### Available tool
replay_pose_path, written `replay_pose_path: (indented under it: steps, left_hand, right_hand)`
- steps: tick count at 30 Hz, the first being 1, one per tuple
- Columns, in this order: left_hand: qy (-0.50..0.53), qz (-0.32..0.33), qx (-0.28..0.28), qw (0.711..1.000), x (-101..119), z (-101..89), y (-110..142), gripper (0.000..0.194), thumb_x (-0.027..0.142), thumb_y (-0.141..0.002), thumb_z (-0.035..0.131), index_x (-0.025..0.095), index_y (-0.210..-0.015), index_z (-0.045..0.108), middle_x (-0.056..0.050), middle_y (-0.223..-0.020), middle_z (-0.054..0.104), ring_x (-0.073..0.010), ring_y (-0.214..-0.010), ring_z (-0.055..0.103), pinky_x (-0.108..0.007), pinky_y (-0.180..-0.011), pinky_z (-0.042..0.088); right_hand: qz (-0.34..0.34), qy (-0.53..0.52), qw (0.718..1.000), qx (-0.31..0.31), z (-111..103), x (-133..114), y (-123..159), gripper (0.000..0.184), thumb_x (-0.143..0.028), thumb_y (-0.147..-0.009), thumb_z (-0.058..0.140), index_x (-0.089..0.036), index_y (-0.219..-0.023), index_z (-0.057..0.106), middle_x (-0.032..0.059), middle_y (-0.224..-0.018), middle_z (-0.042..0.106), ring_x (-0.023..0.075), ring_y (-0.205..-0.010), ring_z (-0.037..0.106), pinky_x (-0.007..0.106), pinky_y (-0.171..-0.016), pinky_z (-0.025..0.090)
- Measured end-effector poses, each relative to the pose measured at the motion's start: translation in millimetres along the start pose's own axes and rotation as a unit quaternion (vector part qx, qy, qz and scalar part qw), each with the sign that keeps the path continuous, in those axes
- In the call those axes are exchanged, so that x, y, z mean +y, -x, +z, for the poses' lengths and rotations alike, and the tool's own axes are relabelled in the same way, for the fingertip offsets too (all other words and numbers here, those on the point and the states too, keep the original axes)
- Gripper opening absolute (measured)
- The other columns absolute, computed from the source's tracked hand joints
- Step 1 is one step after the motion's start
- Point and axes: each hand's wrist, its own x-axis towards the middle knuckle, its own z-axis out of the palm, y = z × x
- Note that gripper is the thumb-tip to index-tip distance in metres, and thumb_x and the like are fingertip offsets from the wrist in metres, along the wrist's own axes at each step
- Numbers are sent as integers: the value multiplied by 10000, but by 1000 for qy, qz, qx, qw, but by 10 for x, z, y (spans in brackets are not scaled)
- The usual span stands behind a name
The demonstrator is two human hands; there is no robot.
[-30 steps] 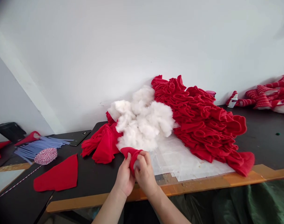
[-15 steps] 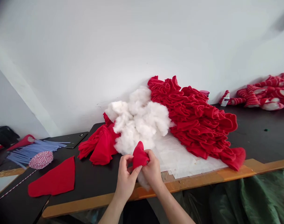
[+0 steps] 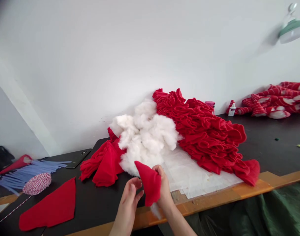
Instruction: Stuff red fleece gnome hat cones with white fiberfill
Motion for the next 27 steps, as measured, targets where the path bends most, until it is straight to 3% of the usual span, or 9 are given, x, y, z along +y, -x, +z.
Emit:
replay_pose_path:
  steps: [3, 7, 9, 14, 17, 20, 23, 25, 27]
  left_hand:
    - [167, -73, 35, 983, 125, 89, -125, 406, 492, -759, 614, 179, -1017, 613, -107, -1036, 643, -242, -1009, 583, -335, -865, 448]
    - [253, -52, 105, 960, 197, 95, -256, 349, 421, -749, 653, 177, -995, 604, -92, -946, 666, -223, -882, 631, -338, -798, 488]
    - [273, -64, 119, 953, 207, 42, -281, 326, 415, -757, 642, 159, -957, 612, -92, -899, 665, -214, -814, 638, -340, -758, 502]
    - [277, -90, 108, 950, 233, 9, -231, 347, 416, -756, 639, 135, -960, 621, -104, -899, 666, -213, -794, 645, -351, -774, 509]
    - [239, -71, 76, 965, 261, 54, -167, 441, 413, -746, 657, 163, -1102, 581, -113, -1026, 663, -224, -882, 646, -349, -825, 495]
    - [181, -51, 37, 981, 294, 69, -103, 603, 353, -743, 678, 241, -1290, 450, -98, -1091, 658, -234, -954, 639, -356, -868, 473]
    - [131, -51, 8, 990, 301, 49, -52, 746, 292, -736, 693, 281, -1385, 324, -87, -1065, 677, -235, -1001, 627, -353, -905, 446]
    - [110, -58, -3, 992, 274, 37, -32, 751, 293, -735, 694, 260, -1391, 328, -89, -1015, 696, -237, -1016, 621, -349, -919, 433]
    - [93, -65, -8, 994, 229, 40, -29, 678, 319, -739, 687, 220, -1350, 408, -101, -981, 706, -244, -1021, 619, -349, -930, 424]
  right_hand:
    - [-53, 29, 997, -47, 134, -68, 97, 98, -261, -726, 515, -214, -734, 429, -17, -636, 521, 150, -566, 504, 252, -492, 427]
    - [-176, 153, 968, 95, 197, -13, 271, 173, -200, -720, 578, -194, -874, 500, 44, -828, 542, 189, -725, 532, 316, -619, 484]
    - [-232, 195, 946, 115, 167, 68, 395, 111, -162, -768, 549, -196, -870, 525, 62, -871, 535, 204, -795, 545, 342, -680, 500]
    - [-359, 252, 899, -14, 96, 191, 609, 388, -60, -852, 403, -198, -1197, 514, 127, -1155, 570, 243, -1074, 558, 377, -867, 520]
    - [-374, 273, 882, -84, 102, 125, 561, 486, -44, -816, 382, -186, -1270, 479, 136, -1182, 590, 255, -1078, 579, 391, -878, 534]
    - [-364, 284, 875, -145, 123, 18, 457, 547, -20, -717, 355, -177, -1209, 537, 125, -1122, 637, 263, -1034, 607, 440, -875, 534]
    - [-391, 322, 840, -192, 132, -21, 376, 513, -15, -606, 359, -175, -1007, 636, 105, -936, 698, 266, -909, 651, 421, -797, 565]
    - [-400, 362, 811, -226, 125, 4, 336, 420, -30, -558, 383, -185, -838, 654, 91, -768, 703, 265, -766, 664, 386, -700, 580]
    - [-393, 390, 799, -235, 106, 47, 297, 336, -45, -534, 409, -189, -733, 639, 86, -655, 680, 262, -646, 649, 354, -581, 570]
